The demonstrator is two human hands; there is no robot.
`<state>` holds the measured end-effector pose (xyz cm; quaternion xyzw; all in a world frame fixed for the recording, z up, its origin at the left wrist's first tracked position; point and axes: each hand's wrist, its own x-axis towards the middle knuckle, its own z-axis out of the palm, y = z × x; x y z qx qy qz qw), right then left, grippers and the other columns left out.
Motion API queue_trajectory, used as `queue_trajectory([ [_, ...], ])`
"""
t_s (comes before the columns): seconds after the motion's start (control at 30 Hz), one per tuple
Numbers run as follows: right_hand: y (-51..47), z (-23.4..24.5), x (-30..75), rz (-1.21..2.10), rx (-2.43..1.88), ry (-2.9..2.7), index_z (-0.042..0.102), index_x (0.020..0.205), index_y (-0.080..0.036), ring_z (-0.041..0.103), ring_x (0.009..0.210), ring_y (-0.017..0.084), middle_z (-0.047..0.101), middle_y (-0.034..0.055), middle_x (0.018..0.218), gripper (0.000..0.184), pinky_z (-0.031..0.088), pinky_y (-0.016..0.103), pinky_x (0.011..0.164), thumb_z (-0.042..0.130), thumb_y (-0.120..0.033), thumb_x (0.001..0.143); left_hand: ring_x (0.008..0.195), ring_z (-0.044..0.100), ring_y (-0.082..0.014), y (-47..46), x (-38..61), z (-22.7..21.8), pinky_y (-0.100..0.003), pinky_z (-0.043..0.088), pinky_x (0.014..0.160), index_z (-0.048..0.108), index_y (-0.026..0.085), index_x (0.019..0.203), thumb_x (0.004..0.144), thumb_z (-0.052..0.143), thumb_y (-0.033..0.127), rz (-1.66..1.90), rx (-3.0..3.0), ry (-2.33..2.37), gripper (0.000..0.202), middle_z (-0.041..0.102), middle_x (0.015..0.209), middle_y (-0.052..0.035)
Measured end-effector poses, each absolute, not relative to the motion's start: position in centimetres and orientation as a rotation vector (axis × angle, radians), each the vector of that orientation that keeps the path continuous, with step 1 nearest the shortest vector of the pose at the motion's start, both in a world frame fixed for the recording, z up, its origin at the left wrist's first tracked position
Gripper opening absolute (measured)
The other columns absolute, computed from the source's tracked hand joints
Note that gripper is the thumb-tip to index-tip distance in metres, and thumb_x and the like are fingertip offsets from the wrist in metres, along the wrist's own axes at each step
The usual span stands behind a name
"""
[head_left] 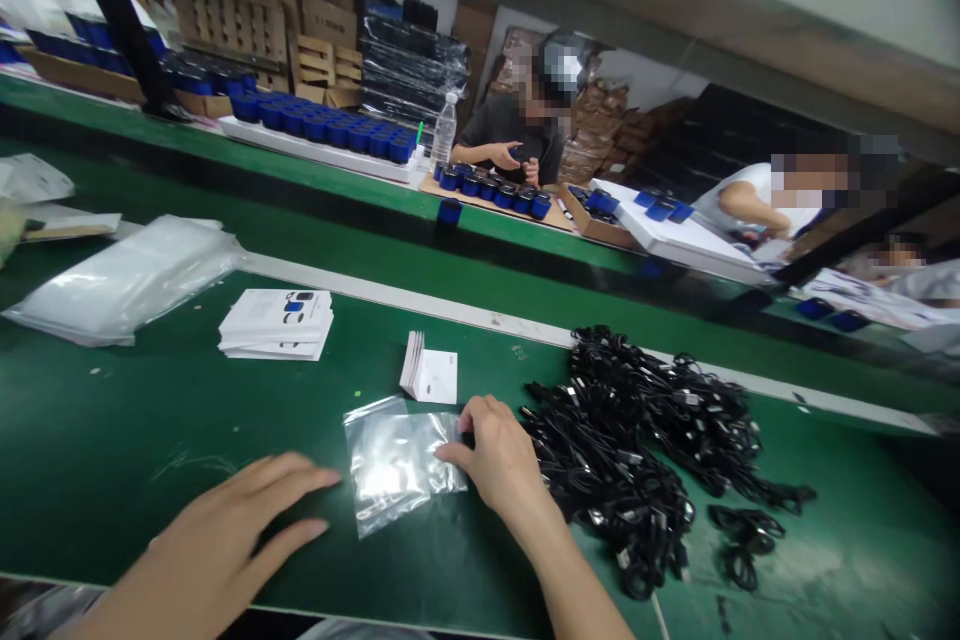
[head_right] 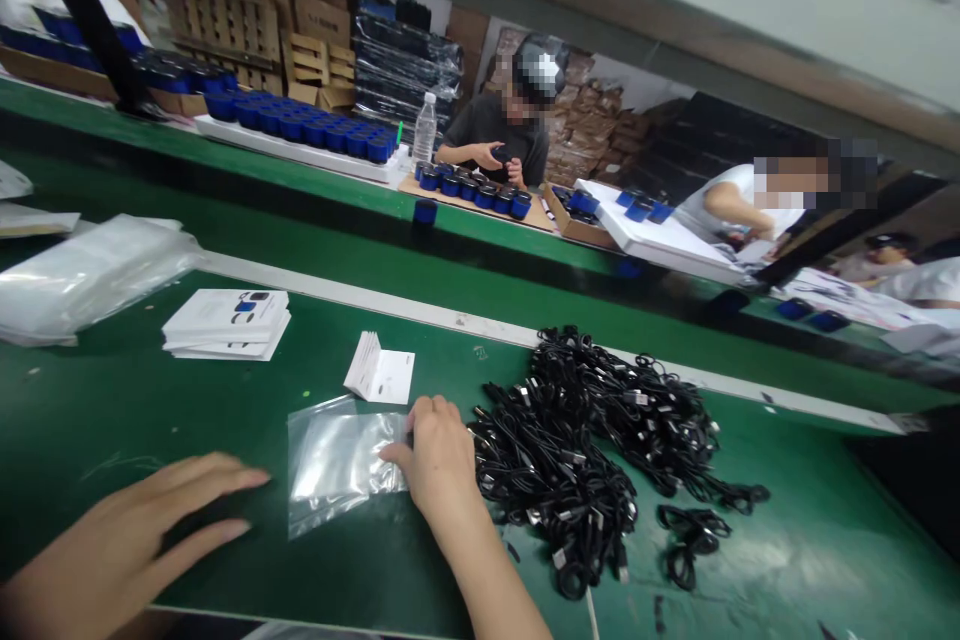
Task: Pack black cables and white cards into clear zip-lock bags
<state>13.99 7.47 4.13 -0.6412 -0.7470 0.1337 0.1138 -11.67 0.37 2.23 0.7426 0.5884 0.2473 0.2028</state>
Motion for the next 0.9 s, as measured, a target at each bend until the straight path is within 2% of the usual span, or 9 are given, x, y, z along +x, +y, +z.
queue_trajectory([
  [0.07,7.1,4.0,14.2,0.420,-1.874,-2.155,0.057,0.070,-0.021,0.060,0.072,0.021,0.062,0.0014,0.073,0.020,0.041,0.028,0.061,0.077,-0.019,0.070,0.109,0.058,-0.0235,3.2,-8.5,3.3,-0.034,0.049,0.089,0.062,0.031,0.114,0.086,0.054,0.032,0.540,2.180,1.519,0.029,0.062,0.119,-0.0025],
  [0.13,6.6,4.0,14.4,0.437,-1.870,-2.119,0.057,0.068,-0.021,0.060,0.068,0.018,0.062,-0.0008,0.069,0.018,0.040,0.026,0.060,0.072,-0.015,0.075,0.119,0.051,-0.0264,5.4,-5.7,3.8,-0.040,0.043,0.097,0.056,0.028,0.122,0.082,0.059,0.029,0.488,2.234,1.461,0.040,0.055,0.131,-0.0051],
  [0.23,6.0,4.0,14.6,0.452,-1.871,-2.058,0.062,0.081,-0.021,0.061,0.069,0.018,0.064,0.0004,0.076,0.006,0.042,0.026,0.062,0.066,-0.018,0.081,0.118,0.050,-0.0275,6.9,-3.4,3.6,-0.043,0.039,0.100,0.057,0.028,0.120,0.073,0.069,0.024,0.451,2.248,1.428,0.049,0.058,0.127,-0.0047],
  [0.37,6.2,3.9,14.6,0.482,-1.860,-2.034,0.062,0.105,-0.017,0.063,0.081,0.023,0.064,0.0077,0.093,0.031,0.045,0.030,0.069,0.072,-0.019,0.076,0.110,0.054,-0.0272,7.1,-3.2,2.9,-0.042,0.041,0.093,0.058,0.025,0.119,0.073,0.068,0.019,0.424,2.212,1.483,0.048,0.063,0.116,-0.0062],
  [0.47,6.5,3.7,14.3,0.539,-1.823,-2.057,0.066,0.076,-0.019,0.063,0.074,0.022,0.064,0.0039,0.078,0.010,0.043,0.029,0.066,0.073,-0.014,0.072,0.105,0.054,-0.0262,7.2,-3.5,3.1,-0.040,0.042,0.087,0.056,0.023,0.122,0.072,0.066,0.019,0.410,2.169,1.516,0.051,0.064,0.110,-0.0057],
  [0.57,6.5,3.6,14.2,0.596,-1.780,-2.034,0.062,0.064,-0.020,0.061,0.068,0.019,0.062,0.0007,0.068,0.015,0.041,0.026,0.062,0.071,-0.012,0.073,0.096,0.058,-0.0237,7.6,-3.5,3.3,-0.037,0.043,0.083,0.057,0.024,0.121,0.070,0.064,0.021,0.390,2.106,1.563,0.051,0.066,0.099,-0.0035],
  [0.67,6.3,3.5,14.5,0.640,-1.764,-1.951,0.062,0.074,-0.019,0.060,0.065,0.017,0.063,0.0006,0.070,0.010,0.041,0.024,0.060,0.063,-0.011,0.079,0.080,0.062,-0.0207,8.0,-3.5,3.7,-0.033,0.045,0.077,0.062,0.025,0.110,0.070,0.061,0.021,0.369,2.058,1.612,0.040,0.067,0.081,0.0007],
  [0.8,6.2,3.5,14.9,0.690,-1.741,-1.853,0.061,0.092,-0.018,0.060,0.063,0.015,0.063,-0.0003,0.073,0.014,0.044,0.023,0.061,0.061,-0.013,0.079,0.067,0.064,-0.0181,7.9,-3.7,4.3,-0.025,0.043,0.063,0.066,0.026,0.079,0.076,0.057,0.026,0.377,2.053,1.632,0.009,0.069,0.067,0.0045],
  [0.9,6.2,3.5,14.9,0.719,-1.712,-1.827,0.063,0.093,-0.018,0.059,0.062,0.015,0.063,-0.0001,0.073,0.013,0.044,0.024,0.061,0.063,-0.016,0.080,0.070,0.066,-0.0189,7.7,-4.2,4.3,-0.027,0.044,0.067,0.069,0.029,0.075,0.084,0.051,0.035,0.407,2.097,1.595,0.021,0.075,0.076,0.0043],
])
